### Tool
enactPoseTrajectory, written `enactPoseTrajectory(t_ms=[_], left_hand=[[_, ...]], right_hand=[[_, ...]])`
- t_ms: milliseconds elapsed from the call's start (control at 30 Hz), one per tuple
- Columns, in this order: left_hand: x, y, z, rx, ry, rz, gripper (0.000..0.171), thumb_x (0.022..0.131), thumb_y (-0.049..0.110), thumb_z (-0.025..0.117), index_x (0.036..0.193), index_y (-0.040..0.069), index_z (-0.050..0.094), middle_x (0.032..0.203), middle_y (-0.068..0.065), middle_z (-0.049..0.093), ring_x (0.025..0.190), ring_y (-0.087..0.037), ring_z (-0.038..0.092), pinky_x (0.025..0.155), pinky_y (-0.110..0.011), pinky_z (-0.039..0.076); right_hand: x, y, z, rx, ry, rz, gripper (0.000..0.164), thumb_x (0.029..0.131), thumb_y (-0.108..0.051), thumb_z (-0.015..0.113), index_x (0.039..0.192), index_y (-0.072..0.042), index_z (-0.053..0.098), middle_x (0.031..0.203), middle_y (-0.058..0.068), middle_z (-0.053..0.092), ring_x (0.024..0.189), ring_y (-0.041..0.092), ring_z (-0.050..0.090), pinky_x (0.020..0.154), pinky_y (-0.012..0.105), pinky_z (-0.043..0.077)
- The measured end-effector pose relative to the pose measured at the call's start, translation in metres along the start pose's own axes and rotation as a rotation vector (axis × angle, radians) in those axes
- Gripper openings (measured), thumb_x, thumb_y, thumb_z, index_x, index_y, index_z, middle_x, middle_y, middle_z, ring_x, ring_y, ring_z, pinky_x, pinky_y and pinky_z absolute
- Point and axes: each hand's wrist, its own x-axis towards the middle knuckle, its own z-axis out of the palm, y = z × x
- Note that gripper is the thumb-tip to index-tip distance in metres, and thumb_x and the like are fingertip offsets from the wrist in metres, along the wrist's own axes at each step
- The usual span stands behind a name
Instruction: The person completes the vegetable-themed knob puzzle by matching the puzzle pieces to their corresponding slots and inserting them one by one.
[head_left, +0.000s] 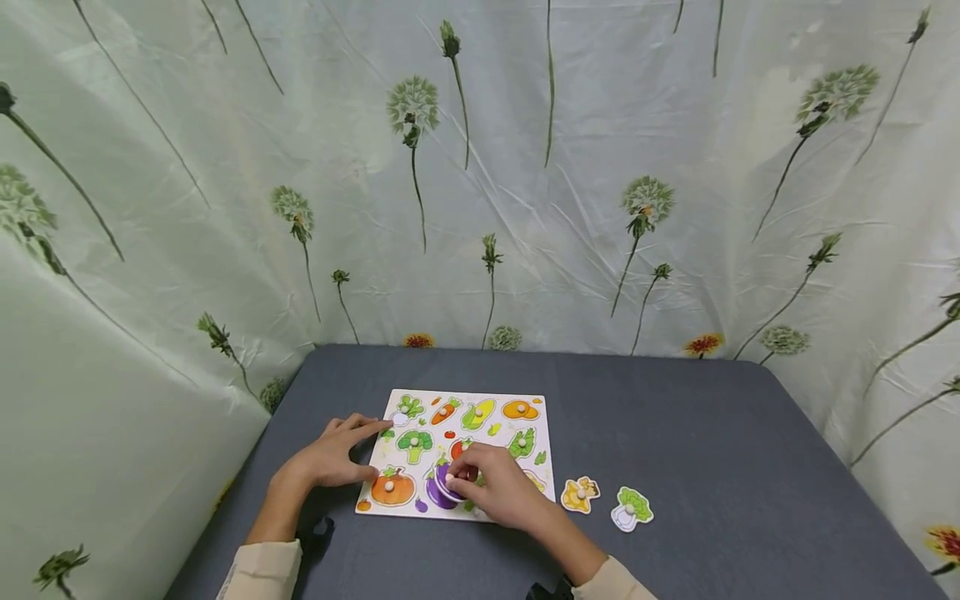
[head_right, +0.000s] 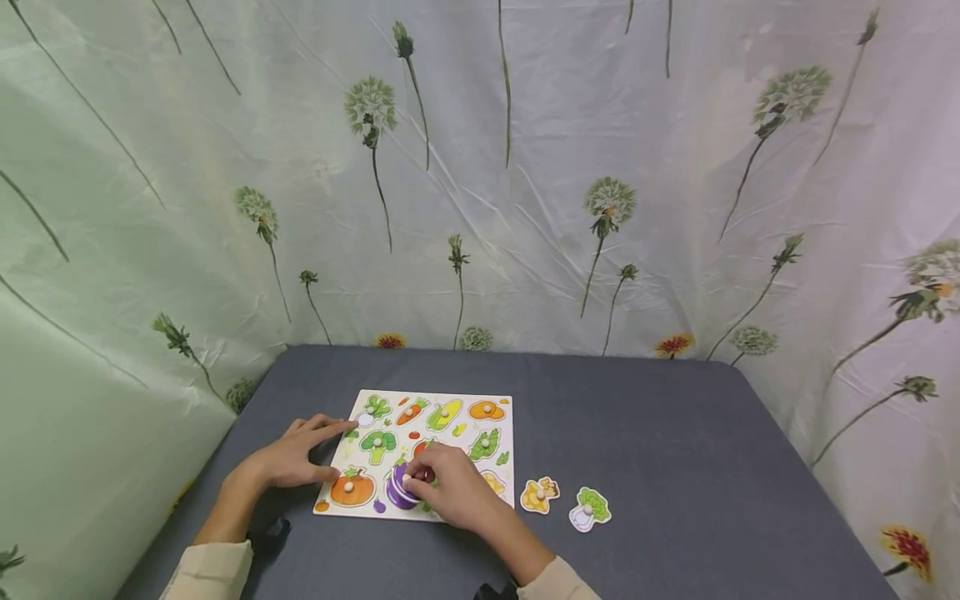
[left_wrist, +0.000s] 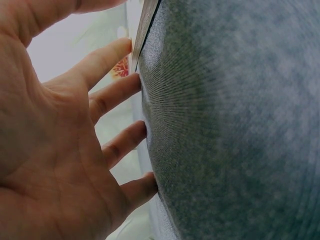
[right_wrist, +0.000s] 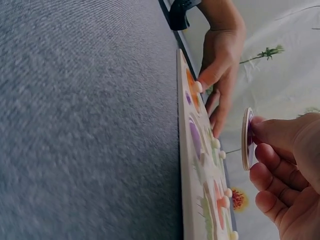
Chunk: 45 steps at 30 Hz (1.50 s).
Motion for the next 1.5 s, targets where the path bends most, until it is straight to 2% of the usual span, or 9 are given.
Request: enactPoseTrajectory(t_ms=[200, 667, 1100, 1367, 1500], left_hand=[[-0.002, 0.002, -0.002, -0.003, -0.001, 0.023, 0.082, 0.075, 0.038, 0.080, 0.152, 0.026, 0.052, 0.149, -0.010, 0.048, 0.126, -0.035, 0.041, 0.099, -0.070, 0.040], [0.000, 0.003, -0.002, 0.008, -0.005, 0.013, 0.081, 0.076, 0.038, 0.080, 0.152, 0.027, 0.053, 0.148, -0.010, 0.049, 0.127, -0.037, 0.042, 0.099, -0.069, 0.040], [0.000, -0.001, -0.002, 0.008, 0.012, 0.026, 0.080, 0.078, 0.041, 0.078, 0.152, 0.024, 0.052, 0.146, -0.013, 0.049, 0.125, -0.038, 0.041, 0.097, -0.070, 0.041], [-0.002, 0.004, -0.003, -0.004, 0.003, 0.009, 0.081, 0.076, 0.039, 0.080, 0.151, 0.026, 0.053, 0.147, -0.010, 0.050, 0.127, -0.036, 0.041, 0.099, -0.069, 0.040], [-0.001, 0.003, -0.003, -0.003, 0.007, 0.010, 0.081, 0.076, 0.039, 0.080, 0.151, 0.026, 0.053, 0.147, -0.010, 0.049, 0.127, -0.037, 0.041, 0.100, -0.069, 0.040]], right_hand=[[0.004, 0.003, 0.009, 0.006, -0.011, 0.017, 0.007, 0.094, -0.019, 0.076, 0.091, -0.013, 0.077, 0.079, -0.012, 0.064, 0.074, -0.005, 0.053, 0.067, 0.016, 0.047], [0.008, 0.005, 0.027, -0.027, -0.021, 0.065, 0.005, 0.091, -0.017, 0.079, 0.087, -0.013, 0.078, 0.074, -0.014, 0.060, 0.065, -0.008, 0.050, 0.061, 0.014, 0.044], [0.012, 0.008, 0.033, -0.018, -0.033, 0.092, 0.005, 0.092, -0.017, 0.077, 0.088, -0.013, 0.078, 0.072, -0.015, 0.059, 0.063, -0.007, 0.048, 0.059, 0.014, 0.042], [0.014, 0.008, 0.035, -0.097, -0.027, 0.077, 0.004, 0.091, -0.017, 0.078, 0.089, -0.014, 0.078, 0.074, -0.014, 0.059, 0.067, -0.005, 0.049, 0.062, 0.014, 0.042], [0.014, 0.008, 0.035, -0.101, -0.027, 0.076, 0.004, 0.090, -0.017, 0.079, 0.090, -0.013, 0.079, 0.075, -0.013, 0.060, 0.068, -0.004, 0.050, 0.063, 0.014, 0.042]])
